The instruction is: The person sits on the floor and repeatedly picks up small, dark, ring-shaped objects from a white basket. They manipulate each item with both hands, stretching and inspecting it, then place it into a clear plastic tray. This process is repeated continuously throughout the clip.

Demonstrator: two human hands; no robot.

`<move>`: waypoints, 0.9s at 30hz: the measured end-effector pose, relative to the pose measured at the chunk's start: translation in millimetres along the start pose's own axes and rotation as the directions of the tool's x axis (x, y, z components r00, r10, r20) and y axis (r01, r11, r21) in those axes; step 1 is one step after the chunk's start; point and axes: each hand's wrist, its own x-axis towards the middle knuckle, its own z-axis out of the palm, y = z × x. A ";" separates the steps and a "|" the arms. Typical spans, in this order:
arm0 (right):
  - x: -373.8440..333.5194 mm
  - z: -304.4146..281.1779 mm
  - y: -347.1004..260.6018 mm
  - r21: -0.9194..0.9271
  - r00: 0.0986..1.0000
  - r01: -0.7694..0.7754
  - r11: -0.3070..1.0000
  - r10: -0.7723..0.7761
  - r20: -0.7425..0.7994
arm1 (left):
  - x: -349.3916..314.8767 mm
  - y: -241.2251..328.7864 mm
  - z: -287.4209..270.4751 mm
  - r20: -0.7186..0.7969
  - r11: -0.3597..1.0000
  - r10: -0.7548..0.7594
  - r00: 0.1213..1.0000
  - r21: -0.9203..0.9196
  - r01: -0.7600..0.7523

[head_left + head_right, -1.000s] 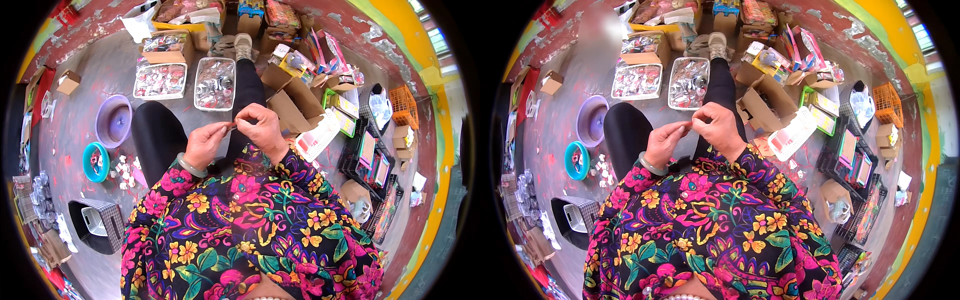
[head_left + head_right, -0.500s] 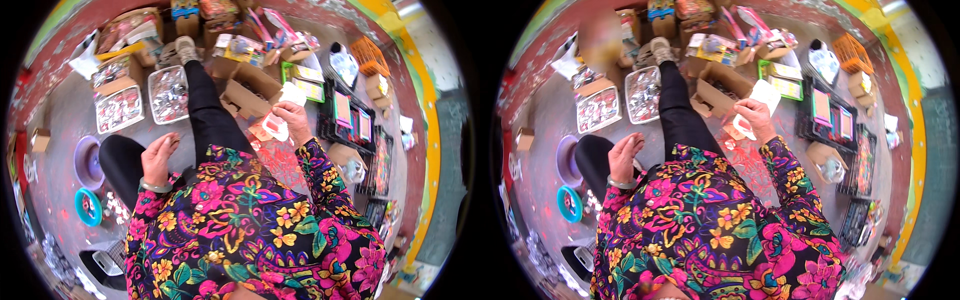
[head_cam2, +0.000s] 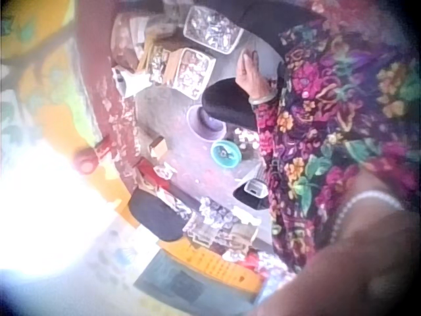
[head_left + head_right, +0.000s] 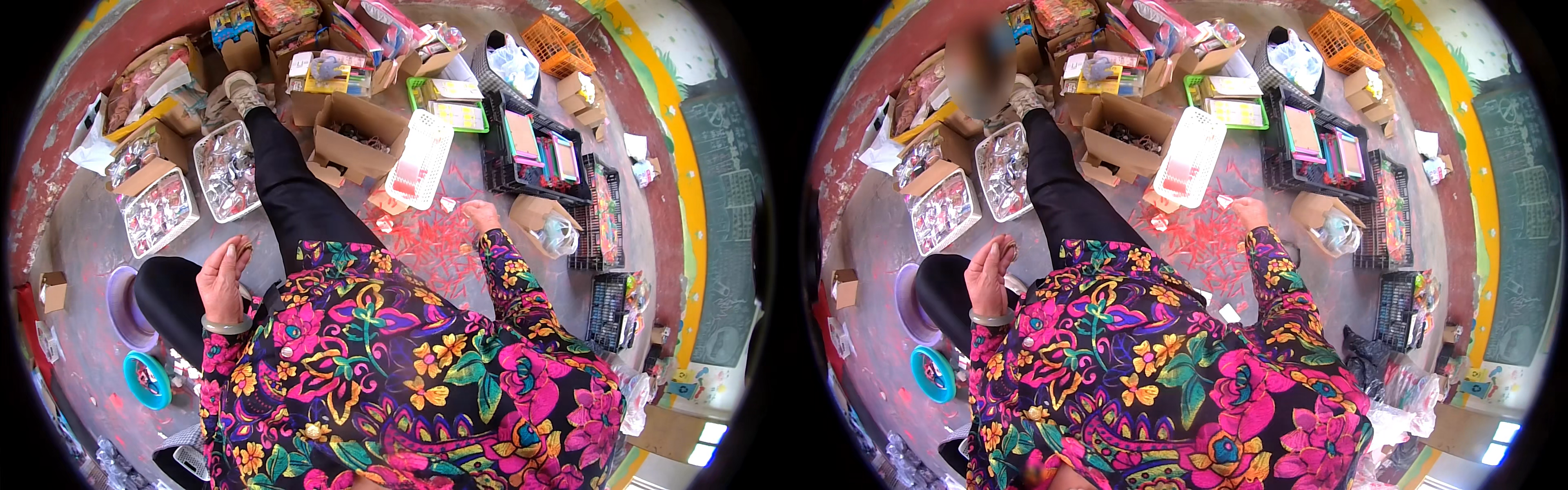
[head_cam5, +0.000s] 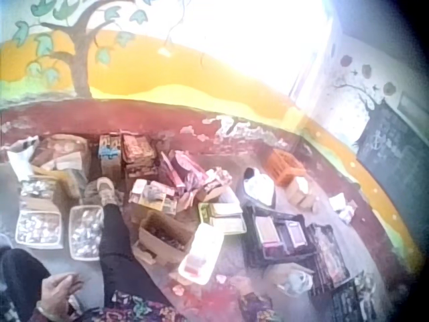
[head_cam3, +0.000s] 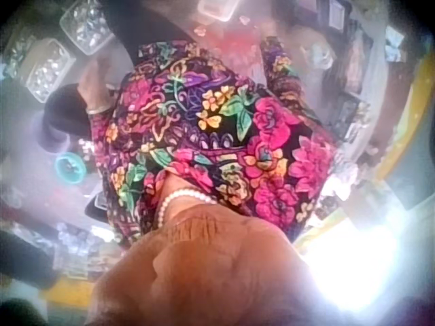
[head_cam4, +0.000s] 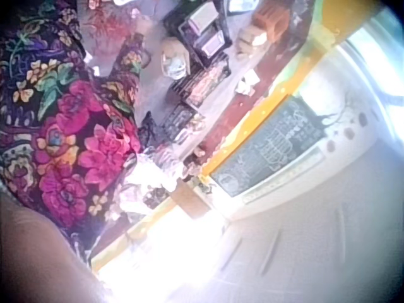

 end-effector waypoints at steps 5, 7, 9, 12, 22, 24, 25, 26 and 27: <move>8.8 7.2 20.8 -0.141 0.999 0.049 0.989 -0.051 -0.013 | 0.1 -0.9 1.5 0.016 1.000 0.002 1.000 -0.016 -0.002; 9.6 11.7 22.5 -0.188 0.999 0.030 0.982 -0.038 -0.039 | 0.8 -1.8 0.8 0.024 1.000 0.004 1.000 -0.013 -0.004; 10.3 17.6 20.2 -0.217 0.997 -0.031 0.976 0.015 -0.072 | 0.2 -1.8 0.9 0.017 1.000 0.002 1.000 -0.010 -0.002; 0.8 22.0 0.6 -0.402 0.985 -0.155 0.902 0.114 -0.126 | -0.3 -0.9 1.2 0.011 1.000 -0.001 1.000 -0.007 0.002; 33.2 -0.7 75.9 -0.684 0.927 0.303 0.664 -0.038 0.373 | 1.0 -4.6 -0.3 0.021 1.000 -0.003 1.000 -0.022 0.004; 39.0 -4.4 85.8 -0.811 0.878 0.474 0.343 -0.107 0.467 | 1.8 -5.3 1.7 0.031 0.999 -0.012 0.999 -0.032 0.013; 37.5 -11.6 92.6 -0.843 0.936 0.337 0.420 -0.053 0.348 | 2.5 -5.9 2.6 0.038 0.999 -0.018 0.999 -0.038 0.020; 28.4 5.7 56.7 -0.830 0.961 0.245 0.501 -0.015 0.275 | -1.8 -0.6 -1.3 0.001 1.000 0.001 1.000 -0.005 -0.001; 25.3 2.6 49.5 -0.845 0.964 0.223 0.485 0.017 0.264 | -1.7 -1.2 -1.5 0.002 1.000 0.002 1.000 -0.005 -0.002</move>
